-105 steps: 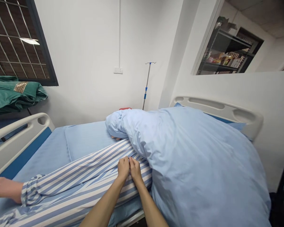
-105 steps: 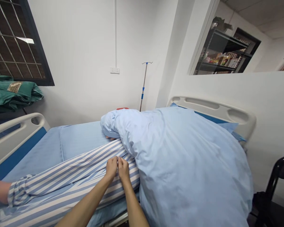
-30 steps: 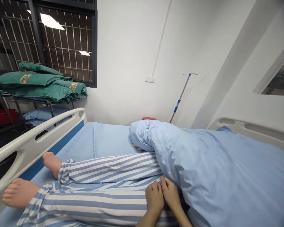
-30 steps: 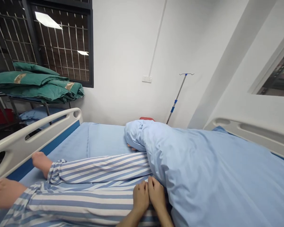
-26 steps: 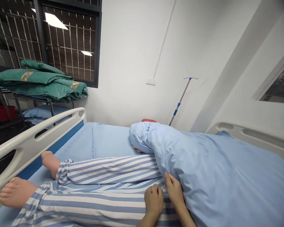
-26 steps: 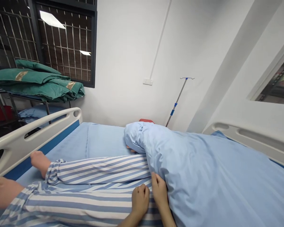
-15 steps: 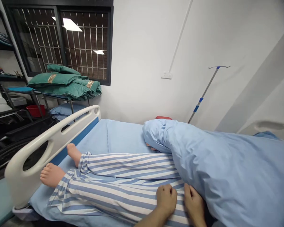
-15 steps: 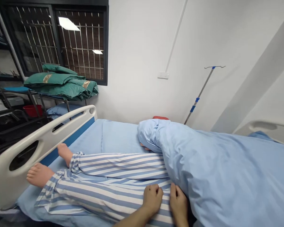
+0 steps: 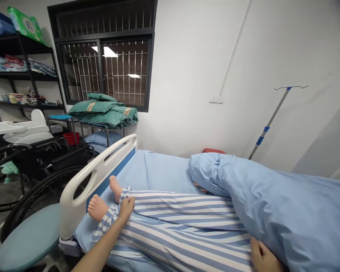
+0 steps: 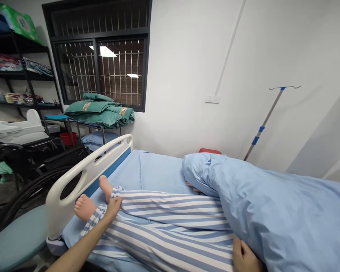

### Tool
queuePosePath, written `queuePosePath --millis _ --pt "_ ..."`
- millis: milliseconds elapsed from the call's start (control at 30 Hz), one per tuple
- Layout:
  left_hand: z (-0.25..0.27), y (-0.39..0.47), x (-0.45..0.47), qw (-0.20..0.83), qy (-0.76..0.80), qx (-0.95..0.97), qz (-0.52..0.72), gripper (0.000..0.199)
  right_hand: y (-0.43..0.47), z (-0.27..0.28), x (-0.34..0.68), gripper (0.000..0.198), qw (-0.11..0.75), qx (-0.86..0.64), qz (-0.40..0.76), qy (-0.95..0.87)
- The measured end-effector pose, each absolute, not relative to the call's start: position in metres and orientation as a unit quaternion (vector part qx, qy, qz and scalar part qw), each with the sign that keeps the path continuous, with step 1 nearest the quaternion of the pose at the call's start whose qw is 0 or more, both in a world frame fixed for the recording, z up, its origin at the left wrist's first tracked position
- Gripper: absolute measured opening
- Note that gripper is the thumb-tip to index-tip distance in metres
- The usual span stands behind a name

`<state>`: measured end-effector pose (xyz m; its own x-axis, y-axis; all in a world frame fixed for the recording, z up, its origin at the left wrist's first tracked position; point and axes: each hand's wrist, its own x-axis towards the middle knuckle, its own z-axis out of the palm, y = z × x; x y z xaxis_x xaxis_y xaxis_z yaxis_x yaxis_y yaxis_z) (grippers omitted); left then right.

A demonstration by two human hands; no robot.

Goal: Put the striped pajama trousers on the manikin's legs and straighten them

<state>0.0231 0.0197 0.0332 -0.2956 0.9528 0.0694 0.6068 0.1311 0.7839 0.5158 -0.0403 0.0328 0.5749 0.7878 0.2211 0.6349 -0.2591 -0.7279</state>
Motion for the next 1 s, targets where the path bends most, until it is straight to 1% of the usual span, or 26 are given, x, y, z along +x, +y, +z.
queuePosePath --millis 33,100,167,333,467,533,600,700,800,900,1000 --pt "0.026 0.012 0.016 0.219 0.727 0.545 0.356 0.033 -0.04 0.034 0.514 0.034 0.4 -0.793 0.097 -0.45" --pt "0.012 -0.001 0.01 0.145 0.764 0.552 0.301 0.029 -0.039 0.037 0.512 0.032 0.383 -0.797 0.106 -0.455" --pt "0.003 -0.009 0.011 0.098 0.786 0.555 0.252 0.028 -0.038 0.039 0.51 0.031 0.365 -0.802 0.11 -0.46" --pt "0.007 -0.01 0.01 0.106 0.782 0.579 0.206 0.03 -0.033 0.033 0.501 0.028 0.324 -0.824 0.09 -0.456" --pt "0.004 -0.009 0.004 0.106 0.767 0.598 0.206 0.032 -0.023 0.014 0.441 0.025 0.313 -0.811 0.093 -0.485" --pt "-0.002 -0.009 0.002 0.096 0.753 0.615 0.214 0.035 -0.017 0.002 0.386 0.029 0.336 -0.772 0.09 -0.532" --pt "-0.007 -0.009 0.0 0.091 0.739 0.63 0.222 0.037 -0.011 -0.009 0.321 0.032 0.338 -0.729 0.106 -0.585" --pt "-0.009 -0.008 -0.002 0.1 0.731 0.636 0.227 0.039 -0.001 -0.012 0.221 0.034 0.368 -0.67 0.144 -0.629" --pt "-0.008 -0.008 -0.006 0.119 0.723 0.638 0.237 0.041 0.006 0.001 0.135 0.04 0.443 -0.597 0.205 -0.636" --pt "-0.006 -0.009 -0.012 0.15 0.706 0.647 0.245 0.038 0.009 0.014 0.077 0.042 0.482 -0.55 0.25 -0.635" --pt "-0.009 -0.01 -0.016 0.164 0.692 0.66 0.24 0.032 0.007 0.009 0.055 0.04 0.504 -0.545 0.26 -0.618"
